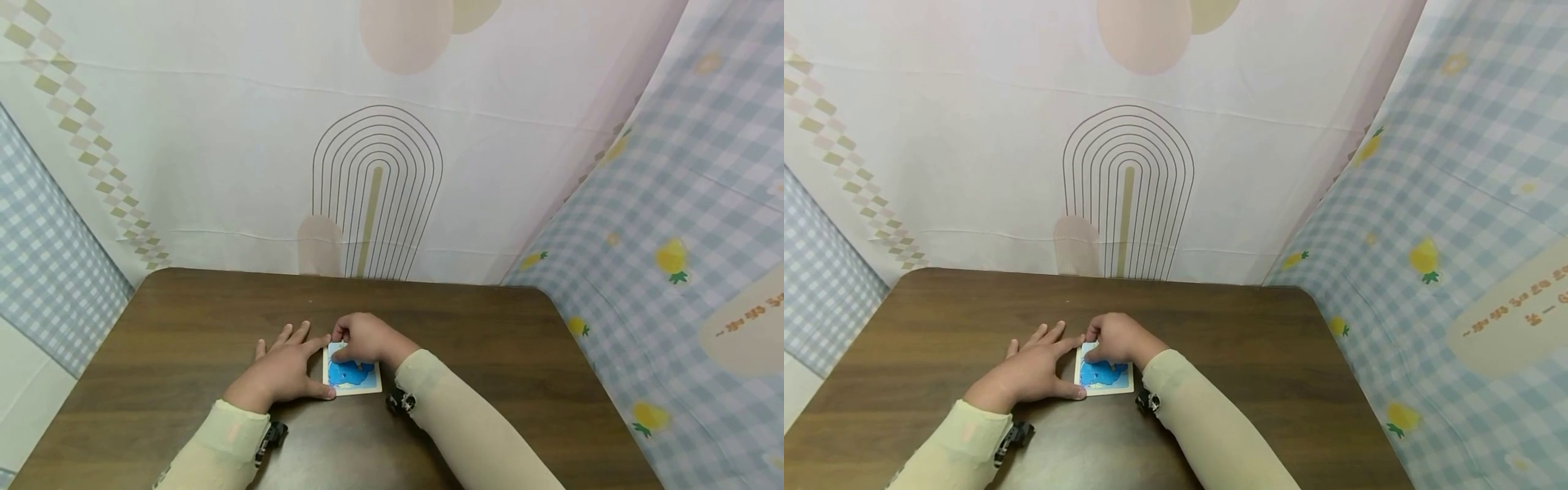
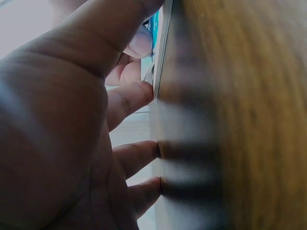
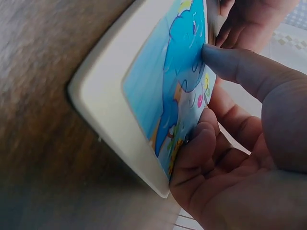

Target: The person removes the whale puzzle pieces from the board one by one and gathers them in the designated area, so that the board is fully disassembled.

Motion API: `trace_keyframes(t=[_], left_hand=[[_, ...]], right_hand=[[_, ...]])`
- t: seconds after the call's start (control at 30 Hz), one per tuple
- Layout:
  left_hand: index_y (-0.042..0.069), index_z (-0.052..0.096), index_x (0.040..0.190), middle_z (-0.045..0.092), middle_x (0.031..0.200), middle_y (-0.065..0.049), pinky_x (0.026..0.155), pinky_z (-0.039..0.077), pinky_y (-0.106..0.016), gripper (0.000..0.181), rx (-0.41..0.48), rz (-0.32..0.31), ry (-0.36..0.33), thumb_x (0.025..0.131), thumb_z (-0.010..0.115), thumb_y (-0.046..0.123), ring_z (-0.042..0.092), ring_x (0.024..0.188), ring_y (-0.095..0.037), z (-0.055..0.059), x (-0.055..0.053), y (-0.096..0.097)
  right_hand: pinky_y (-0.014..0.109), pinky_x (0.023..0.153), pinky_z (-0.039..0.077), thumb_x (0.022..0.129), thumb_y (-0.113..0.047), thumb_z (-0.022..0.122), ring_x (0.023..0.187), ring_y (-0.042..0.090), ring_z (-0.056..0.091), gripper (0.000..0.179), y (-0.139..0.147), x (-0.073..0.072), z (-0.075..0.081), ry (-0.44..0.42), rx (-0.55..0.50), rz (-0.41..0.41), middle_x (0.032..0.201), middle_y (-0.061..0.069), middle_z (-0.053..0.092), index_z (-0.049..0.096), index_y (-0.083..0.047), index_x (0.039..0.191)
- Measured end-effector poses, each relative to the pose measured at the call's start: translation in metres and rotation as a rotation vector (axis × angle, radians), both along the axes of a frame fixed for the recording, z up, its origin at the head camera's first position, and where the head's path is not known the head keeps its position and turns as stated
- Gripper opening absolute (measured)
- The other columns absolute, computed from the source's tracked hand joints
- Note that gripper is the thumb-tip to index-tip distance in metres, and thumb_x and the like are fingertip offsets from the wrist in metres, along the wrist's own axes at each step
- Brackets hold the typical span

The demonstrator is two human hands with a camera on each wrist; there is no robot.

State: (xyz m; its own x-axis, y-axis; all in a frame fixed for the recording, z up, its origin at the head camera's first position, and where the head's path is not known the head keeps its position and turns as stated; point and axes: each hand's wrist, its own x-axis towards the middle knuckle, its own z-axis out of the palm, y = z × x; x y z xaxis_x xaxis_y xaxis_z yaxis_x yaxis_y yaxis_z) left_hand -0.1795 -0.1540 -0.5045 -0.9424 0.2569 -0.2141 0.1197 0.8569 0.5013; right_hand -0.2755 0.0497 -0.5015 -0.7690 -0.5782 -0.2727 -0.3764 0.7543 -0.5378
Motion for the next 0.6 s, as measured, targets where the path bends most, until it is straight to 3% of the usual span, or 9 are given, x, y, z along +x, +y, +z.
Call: trace_keyframes(t=[0.27,0.6], left_hand=[[0.031,0.051,0.171,0.022,0.187,-0.024,0.119,0.007,-0.098,0.111,-0.002,0.001,0.007,0.078,0.093,0.074,0.015,0.172,-0.058,-0.0001,0.0004,0.0006],[0.031,0.050,0.172,0.022,0.187,-0.024,0.120,0.006,-0.097,0.112,-0.004,0.000,0.006,0.079,0.093,0.074,0.015,0.172,-0.059,-0.0013,-0.0005,0.0002]], right_hand=[[0.027,0.066,0.050,0.096,-0.025,0.093,0.068,0.012,0.059,0.022,0.0014,0.0009,0.0015,-0.005,-0.028,0.005,0.090,-0.003,0.064,0.073,-0.020,0.102],[0.025,0.064,0.048,0.099,-0.024,0.091,0.070,0.010,0.057,0.023,0.0023,0.0086,0.0022,0.049,-0.039,0.022,0.085,-0.004,0.062,0.069,-0.021,0.104]])
